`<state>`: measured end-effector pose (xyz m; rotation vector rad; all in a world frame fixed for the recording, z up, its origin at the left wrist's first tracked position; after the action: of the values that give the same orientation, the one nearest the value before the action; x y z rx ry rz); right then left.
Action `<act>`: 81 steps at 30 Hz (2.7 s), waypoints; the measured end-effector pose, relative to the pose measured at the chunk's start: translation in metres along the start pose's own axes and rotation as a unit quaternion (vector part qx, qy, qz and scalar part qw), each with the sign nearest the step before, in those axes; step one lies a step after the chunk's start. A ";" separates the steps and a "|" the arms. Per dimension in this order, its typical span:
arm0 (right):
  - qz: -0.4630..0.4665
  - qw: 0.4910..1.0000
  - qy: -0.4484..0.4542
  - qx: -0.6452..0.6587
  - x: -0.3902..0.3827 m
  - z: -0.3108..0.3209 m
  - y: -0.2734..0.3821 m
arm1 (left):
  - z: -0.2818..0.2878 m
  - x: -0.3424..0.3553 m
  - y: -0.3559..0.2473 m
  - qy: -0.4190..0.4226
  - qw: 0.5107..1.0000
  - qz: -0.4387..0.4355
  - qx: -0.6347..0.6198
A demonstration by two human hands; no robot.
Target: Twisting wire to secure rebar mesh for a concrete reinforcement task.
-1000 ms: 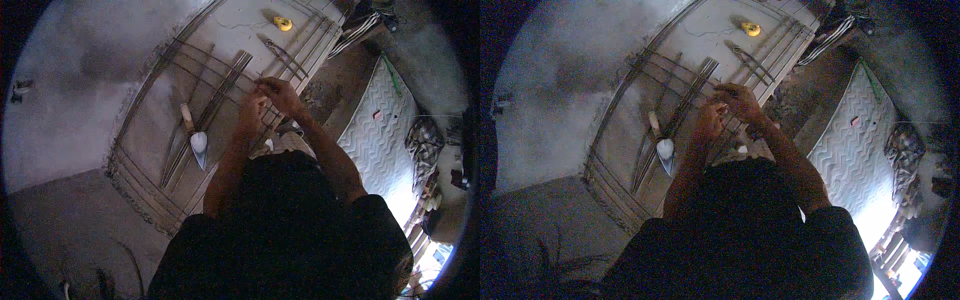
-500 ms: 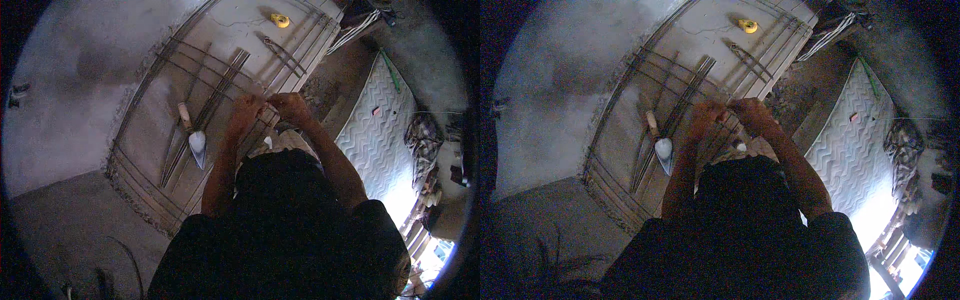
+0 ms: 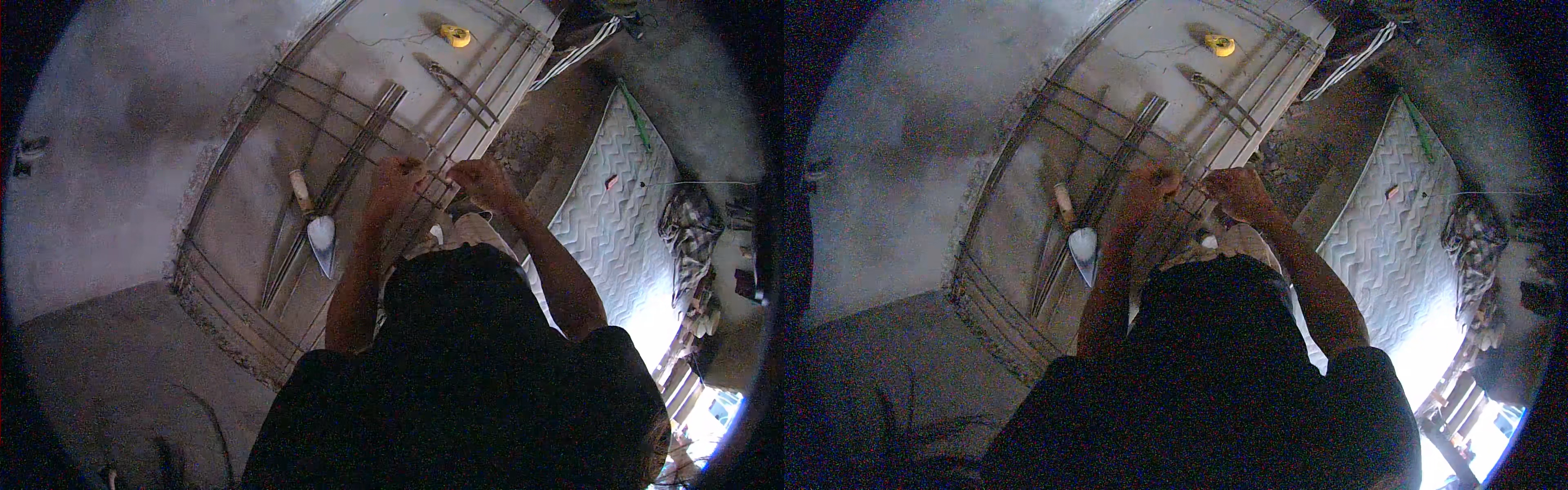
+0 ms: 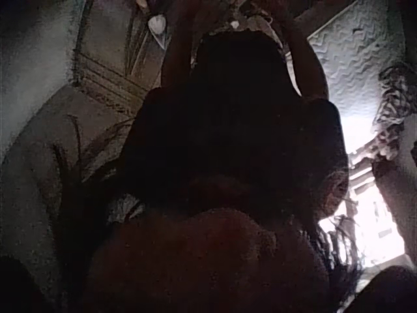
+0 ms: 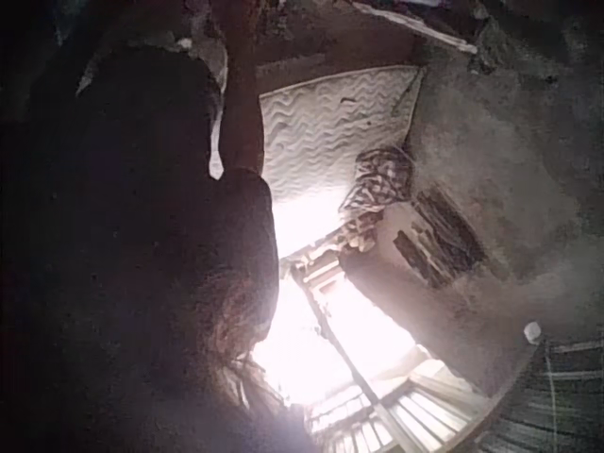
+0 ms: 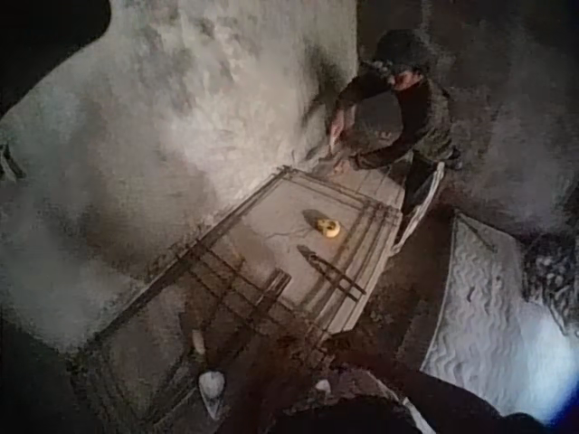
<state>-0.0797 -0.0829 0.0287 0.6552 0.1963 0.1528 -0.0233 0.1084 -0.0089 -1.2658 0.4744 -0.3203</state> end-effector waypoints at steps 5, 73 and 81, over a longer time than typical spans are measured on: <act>-0.095 0.990 0.017 0.104 -0.003 -0.015 -0.038 | -0.009 -0.002 -0.001 0.050 0.997 -0.053 0.027; 0.027 0.993 -0.032 -0.111 0.029 -0.065 -0.051 | -0.047 0.014 0.030 -0.026 0.979 -0.014 0.203; -0.178 0.936 -0.059 0.299 -0.003 -0.086 -0.020 | -0.040 0.044 0.026 -0.030 0.974 0.030 0.224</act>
<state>-0.1003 -0.0483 -0.0504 1.2179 0.2451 -0.3096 -0.0068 0.0609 -0.0499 -0.8172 0.3608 -0.3162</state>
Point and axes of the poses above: each hand's wrist, its own x-axis towards the middle knuckle, its own z-axis out of the back of the hand, y = z × x, the point moved 2 cm from there along x, towards the middle knuckle, and after that the axes turned 3 degrees about -z, right-handed, at the moved point
